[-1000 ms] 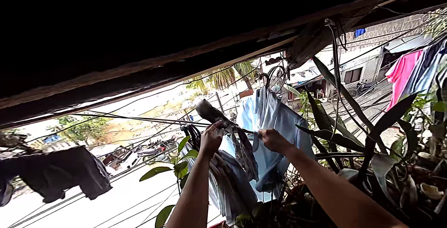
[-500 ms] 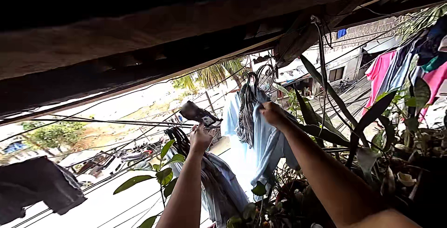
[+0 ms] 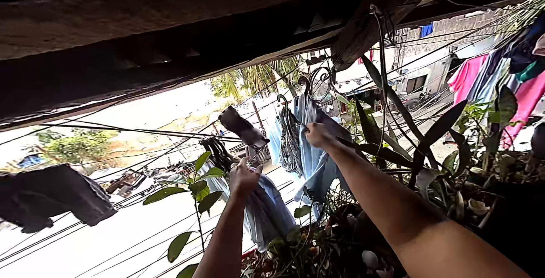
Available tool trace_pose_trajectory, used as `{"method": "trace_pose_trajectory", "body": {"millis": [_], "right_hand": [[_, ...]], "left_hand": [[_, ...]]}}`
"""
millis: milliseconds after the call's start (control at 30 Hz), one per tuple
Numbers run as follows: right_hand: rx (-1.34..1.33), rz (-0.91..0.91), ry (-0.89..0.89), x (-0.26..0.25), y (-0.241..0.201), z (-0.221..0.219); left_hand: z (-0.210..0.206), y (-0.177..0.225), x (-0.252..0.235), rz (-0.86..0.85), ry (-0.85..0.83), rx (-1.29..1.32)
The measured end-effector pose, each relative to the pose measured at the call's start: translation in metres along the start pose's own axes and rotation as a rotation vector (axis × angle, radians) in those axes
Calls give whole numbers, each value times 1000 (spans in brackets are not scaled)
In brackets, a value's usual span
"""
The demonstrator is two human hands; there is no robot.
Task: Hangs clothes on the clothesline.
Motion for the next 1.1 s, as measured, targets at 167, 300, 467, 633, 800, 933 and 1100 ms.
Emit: {"method": "trace_pose_trajectory", "body": {"millis": [167, 300, 467, 633, 800, 933, 1100], "right_hand": [[93, -32, 58, 11, -9, -2], [220, 201, 274, 42, -58, -19], [-5, 324, -198, 28, -92, -118], [-37, 204, -474, -5, -87, -194], [-47, 135, -432, -16, -89, -202], [-100, 162, -315, 2, -102, -173], [-203, 297, -109, 33, -92, -116]], "left_hand": [[-3, -10, 2, 63, 37, 67], [0, -22, 2, 97, 64, 123], [-1, -32, 5, 108, 70, 177], [-4, -42, 12, 79, 49, 238], [-10, -55, 17, 125, 26, 253], [-5, -49, 21, 90, 62, 211], [-17, -44, 21, 71, -3, 73]]}}
Point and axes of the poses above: each hand's wrist, its own x-axis away from the middle knuckle, its own z-axis out of the back of the hand, y = z × x, the point moved 7 cm from there along -x, towards the middle knuckle, and after that the axes turned 13 degrees about -x, right-handed, at the moved point
